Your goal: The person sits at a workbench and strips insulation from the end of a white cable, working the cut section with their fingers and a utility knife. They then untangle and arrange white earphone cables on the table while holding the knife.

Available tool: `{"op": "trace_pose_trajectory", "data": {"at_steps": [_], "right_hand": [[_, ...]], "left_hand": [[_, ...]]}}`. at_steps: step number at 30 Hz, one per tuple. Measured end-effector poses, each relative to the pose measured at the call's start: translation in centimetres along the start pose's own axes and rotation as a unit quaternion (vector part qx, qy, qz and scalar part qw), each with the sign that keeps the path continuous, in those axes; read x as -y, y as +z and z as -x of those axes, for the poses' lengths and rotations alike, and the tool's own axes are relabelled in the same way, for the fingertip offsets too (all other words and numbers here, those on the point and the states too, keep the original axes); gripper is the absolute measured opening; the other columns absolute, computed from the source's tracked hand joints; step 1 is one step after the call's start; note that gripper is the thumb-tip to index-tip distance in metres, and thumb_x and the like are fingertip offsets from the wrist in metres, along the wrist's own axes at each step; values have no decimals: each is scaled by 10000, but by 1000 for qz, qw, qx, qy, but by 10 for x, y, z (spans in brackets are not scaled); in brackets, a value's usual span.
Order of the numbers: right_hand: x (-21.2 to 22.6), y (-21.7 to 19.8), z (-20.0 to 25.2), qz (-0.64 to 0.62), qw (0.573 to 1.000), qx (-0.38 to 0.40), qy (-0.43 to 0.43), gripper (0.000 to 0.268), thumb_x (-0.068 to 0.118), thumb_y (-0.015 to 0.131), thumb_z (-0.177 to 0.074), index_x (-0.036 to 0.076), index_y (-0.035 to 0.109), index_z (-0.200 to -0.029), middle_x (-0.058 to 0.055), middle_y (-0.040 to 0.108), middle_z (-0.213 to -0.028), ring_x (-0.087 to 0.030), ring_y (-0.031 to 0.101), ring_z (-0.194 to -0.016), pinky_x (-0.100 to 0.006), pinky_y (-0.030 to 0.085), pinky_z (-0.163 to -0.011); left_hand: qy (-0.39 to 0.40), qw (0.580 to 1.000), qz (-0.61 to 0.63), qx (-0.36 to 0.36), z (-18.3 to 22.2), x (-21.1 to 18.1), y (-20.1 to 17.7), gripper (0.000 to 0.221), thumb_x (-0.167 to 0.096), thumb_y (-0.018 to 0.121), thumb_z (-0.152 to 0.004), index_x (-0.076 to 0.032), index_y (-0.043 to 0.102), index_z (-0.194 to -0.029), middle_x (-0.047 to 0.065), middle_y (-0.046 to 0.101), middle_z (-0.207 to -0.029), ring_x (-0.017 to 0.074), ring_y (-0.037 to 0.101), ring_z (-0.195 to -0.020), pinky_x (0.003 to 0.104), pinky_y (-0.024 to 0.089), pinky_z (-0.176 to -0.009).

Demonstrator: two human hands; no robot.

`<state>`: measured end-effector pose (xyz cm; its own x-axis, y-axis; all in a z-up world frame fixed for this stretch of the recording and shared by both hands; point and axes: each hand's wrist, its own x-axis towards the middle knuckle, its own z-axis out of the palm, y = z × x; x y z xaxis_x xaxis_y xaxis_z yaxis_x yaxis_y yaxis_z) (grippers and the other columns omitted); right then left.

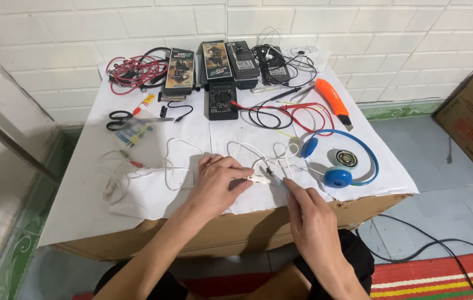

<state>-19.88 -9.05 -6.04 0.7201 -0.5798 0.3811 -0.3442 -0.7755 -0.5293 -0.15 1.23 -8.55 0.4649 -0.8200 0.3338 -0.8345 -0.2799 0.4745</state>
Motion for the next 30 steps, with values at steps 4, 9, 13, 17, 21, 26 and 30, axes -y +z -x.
{"op": "trace_pose_trajectory", "data": {"at_steps": [4,9,13,17,21,26,30], "right_hand": [[4,5,6,27,999,-23,-26,428,69,632,-929,108,642,-1355,-73,612,-784,-197,574,-531,-367,494,-503],[10,11,3,54,996,-32,-57,415,79,660,-910,87,670,-1325,-78,616,-739,-211,572,-490,-367,492,-475],[11,8,0,65,995,-9,-76,388,130,638,-916,58,670,-1296,-79,701,-760,-254,630,-497,-403,495,-450],[11,4,-5,95,987,-17,-131,393,123,647,-902,109,690,-1292,-25,694,-745,-220,644,-570,-391,476,-464],[10,4,-8,110,990,-26,-78,361,148,653,-908,94,710,-1260,-53,705,-757,-249,656,-613,-403,510,-507],[9,13,-5,130,973,-32,-186,369,93,659,-897,59,694,-1263,-32,706,-763,-156,602,-569,-302,478,-414],[6,4,-10,139,982,-74,-108,354,117,674,-891,55,716,-1236,-53,707,-708,-178,626,-572,-324,474,-416]], "left_hand": [[-10,1000,12,-14,-1,-9,-3,238,-231,804,-822,-166,831,-1049,-17,720,-873,161,564,-878,417,280,-1060],[-42,998,28,-46,-9,-18,2,223,-214,889,-712,-147,850,-921,-29,765,-726,140,618,-759,421,289,-1080],[-54,995,4,-82,-5,-22,-4,142,-286,910,-690,-181,822,-728,-56,709,-622,122,600,-735,407,284,-1022],[-41,996,10,-79,-2,-20,-5,119,-267,876,-727,-171,816,-690,-53,700,-670,132,574,-772,417,261,-1058],[-71,997,0,-30,-3,-18,-8,33,-242,858,-776,-218,837,-765,-74,758,-737,116,638,-790,444,258,-1118],[-59,996,-33,-54,-5,-16,-2,74,-265,862,-772,-214,834,-817,-82,722,-733,123,621,-854,483,225,-1136],[-51,996,-29,-63,-1,-18,-3,79,-283,829,-809,-206,837,-819,-80,718,-734,130,603,-845,504,209,-1137]]}}
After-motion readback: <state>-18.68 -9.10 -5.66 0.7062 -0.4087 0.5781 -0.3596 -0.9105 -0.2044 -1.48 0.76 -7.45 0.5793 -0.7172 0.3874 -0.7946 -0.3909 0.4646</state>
